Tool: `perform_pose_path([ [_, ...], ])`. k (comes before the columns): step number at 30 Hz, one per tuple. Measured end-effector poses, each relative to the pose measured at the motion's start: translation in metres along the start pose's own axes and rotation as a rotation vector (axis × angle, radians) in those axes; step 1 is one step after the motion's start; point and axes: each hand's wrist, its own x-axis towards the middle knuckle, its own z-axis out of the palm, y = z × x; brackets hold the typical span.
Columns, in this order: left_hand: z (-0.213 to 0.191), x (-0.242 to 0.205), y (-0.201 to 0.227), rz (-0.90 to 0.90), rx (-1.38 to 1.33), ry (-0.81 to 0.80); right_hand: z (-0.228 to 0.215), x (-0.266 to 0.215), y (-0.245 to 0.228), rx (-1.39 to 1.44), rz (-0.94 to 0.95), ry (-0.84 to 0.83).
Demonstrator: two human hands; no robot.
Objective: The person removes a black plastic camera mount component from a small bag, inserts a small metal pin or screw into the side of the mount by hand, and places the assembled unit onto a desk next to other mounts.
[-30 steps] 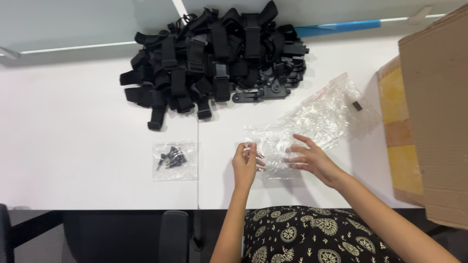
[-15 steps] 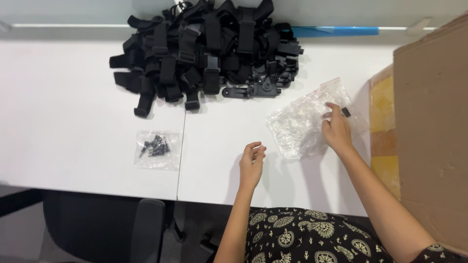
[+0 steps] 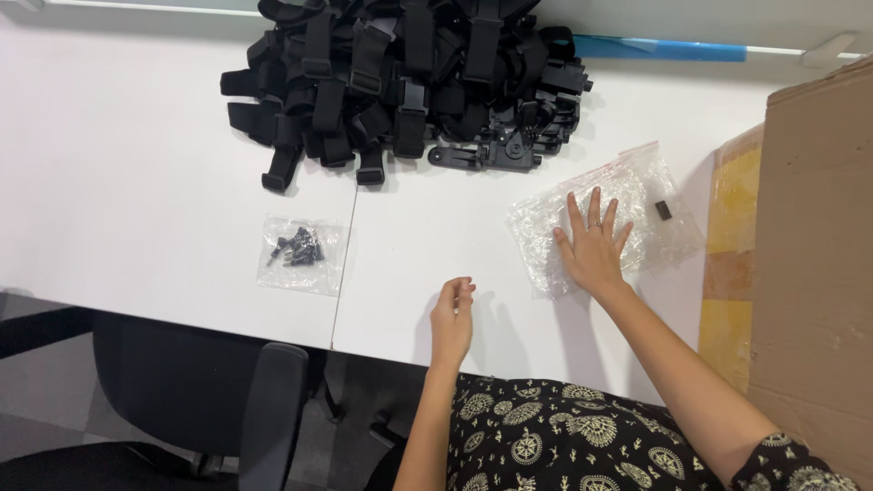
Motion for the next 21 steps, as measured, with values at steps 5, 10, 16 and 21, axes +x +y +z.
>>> perform_pose_path([
  [5, 0.018, 0.01, 0.02, 0.375, 0.366, -0.123, 0.012, 0.019, 0.008, 0.236, -0.068, 0.174],
  [10, 0.053, 0.039, 0.042, 0.648, 0.582, -0.204, -0.001, -0.006, 0.009, 0.043, -0.051, 0.17],
  [16, 0.081, 0.086, 0.04, 0.705, 0.87, -0.353, -0.002, -0.018, 0.001, -0.045, 0.067, 0.053],
  [21, 0.087, 0.097, 0.021, 0.711, 0.899, -0.398, 0.016, -0.011, 0.002, -0.041, 0.067, 0.102],
])
